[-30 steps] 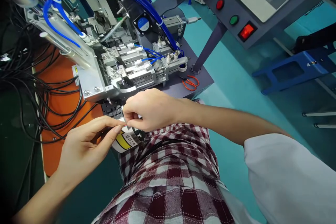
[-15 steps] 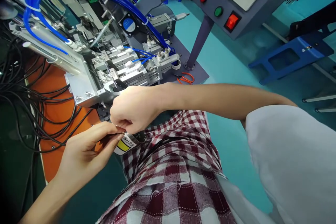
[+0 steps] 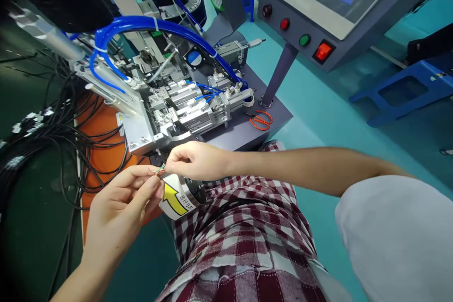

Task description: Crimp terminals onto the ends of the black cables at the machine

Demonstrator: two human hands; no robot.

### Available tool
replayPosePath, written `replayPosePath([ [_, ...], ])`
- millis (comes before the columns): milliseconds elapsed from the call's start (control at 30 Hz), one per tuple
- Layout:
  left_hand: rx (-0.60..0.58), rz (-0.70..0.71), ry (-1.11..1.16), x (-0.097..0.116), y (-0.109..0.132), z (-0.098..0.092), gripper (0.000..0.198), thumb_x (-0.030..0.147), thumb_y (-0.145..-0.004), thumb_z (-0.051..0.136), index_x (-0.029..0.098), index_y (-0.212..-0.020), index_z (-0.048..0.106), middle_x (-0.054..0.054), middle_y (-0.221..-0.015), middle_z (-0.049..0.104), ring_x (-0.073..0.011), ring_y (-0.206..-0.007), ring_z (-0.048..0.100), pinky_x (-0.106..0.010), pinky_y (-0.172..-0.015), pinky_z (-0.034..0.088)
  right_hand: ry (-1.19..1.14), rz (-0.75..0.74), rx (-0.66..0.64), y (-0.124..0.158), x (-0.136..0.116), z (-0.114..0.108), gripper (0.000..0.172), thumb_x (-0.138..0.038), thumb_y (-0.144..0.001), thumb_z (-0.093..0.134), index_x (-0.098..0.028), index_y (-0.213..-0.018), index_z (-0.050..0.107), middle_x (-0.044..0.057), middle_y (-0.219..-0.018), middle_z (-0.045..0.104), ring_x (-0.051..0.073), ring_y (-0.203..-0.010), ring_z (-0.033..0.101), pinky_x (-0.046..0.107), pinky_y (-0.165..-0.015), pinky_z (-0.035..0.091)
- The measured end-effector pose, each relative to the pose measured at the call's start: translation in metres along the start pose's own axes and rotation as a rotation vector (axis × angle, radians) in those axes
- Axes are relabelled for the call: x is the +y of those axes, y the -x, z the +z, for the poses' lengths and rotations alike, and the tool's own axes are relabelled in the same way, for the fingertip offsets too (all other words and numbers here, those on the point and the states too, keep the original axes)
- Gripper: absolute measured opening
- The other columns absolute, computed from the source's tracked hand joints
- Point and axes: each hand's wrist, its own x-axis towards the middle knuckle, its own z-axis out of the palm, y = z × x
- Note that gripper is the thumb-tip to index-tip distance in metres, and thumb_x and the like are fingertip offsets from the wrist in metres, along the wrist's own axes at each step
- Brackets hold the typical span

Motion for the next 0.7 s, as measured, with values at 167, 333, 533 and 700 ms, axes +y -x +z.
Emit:
replayPosePath([
  [167, 0.016, -0.042, 0.094, -0.007, -0.004, 0.003, 0.026, 0.043, -0.087, 0.071, 0.019, -0.091, 0.062, 0.003, -0.061, 0.061, -0.0071, -0.045, 0.047, -0.016, -0.041, 0.035, -0.26, 0.239, 0.174, 0.005, 0.004, 0.035, 0.022, -0.02, -0.092, 0.056, -0.019, -0.07, 0.053, -0.011, -0.044, 0.047, 0.006, -0.038, 0.038, 0.019, -0.041, 0.031],
  [333, -0.037, -0.101, 0.211, -0.005, -0.009, 0.004, 0.027, 0.04, -0.085, 0.073, 0.019, -0.095, 0.061, 0.004, -0.059, 0.06, -0.0061, -0.041, 0.043, -0.016, -0.04, 0.033, -0.206, 0.181, 0.266, 0.006, 0.015, 0.041, 0.016, -0.024, -0.092, 0.056, -0.018, -0.078, 0.059, -0.009, -0.044, 0.049, 0.008, -0.04, 0.045, 0.02, -0.043, 0.036],
  [533, -0.088, -0.082, 0.21, -0.006, -0.01, 0.004, 0.026, 0.039, -0.085, 0.074, 0.019, -0.096, 0.061, 0.004, -0.059, 0.06, -0.0053, -0.044, 0.042, -0.016, -0.042, 0.032, -0.061, 0.008, 0.431, 0.009, 0.022, 0.044, 0.012, -0.025, -0.086, 0.063, -0.018, -0.077, 0.06, -0.005, -0.062, 0.055, 0.008, -0.049, 0.046, 0.021, -0.046, 0.034],
  [700, -0.041, -0.09, 0.273, -0.011, -0.007, 0.006, 0.027, 0.04, -0.083, 0.076, 0.018, -0.094, 0.063, 0.004, -0.06, 0.06, -0.0054, -0.046, 0.044, -0.015, -0.043, 0.032, -0.131, -0.03, 0.515, 0.009, 0.026, 0.064, 0.018, -0.022, -0.087, 0.058, -0.019, -0.07, 0.054, -0.002, -0.066, 0.059, 0.01, -0.056, 0.05, 0.024, -0.054, 0.041],
])
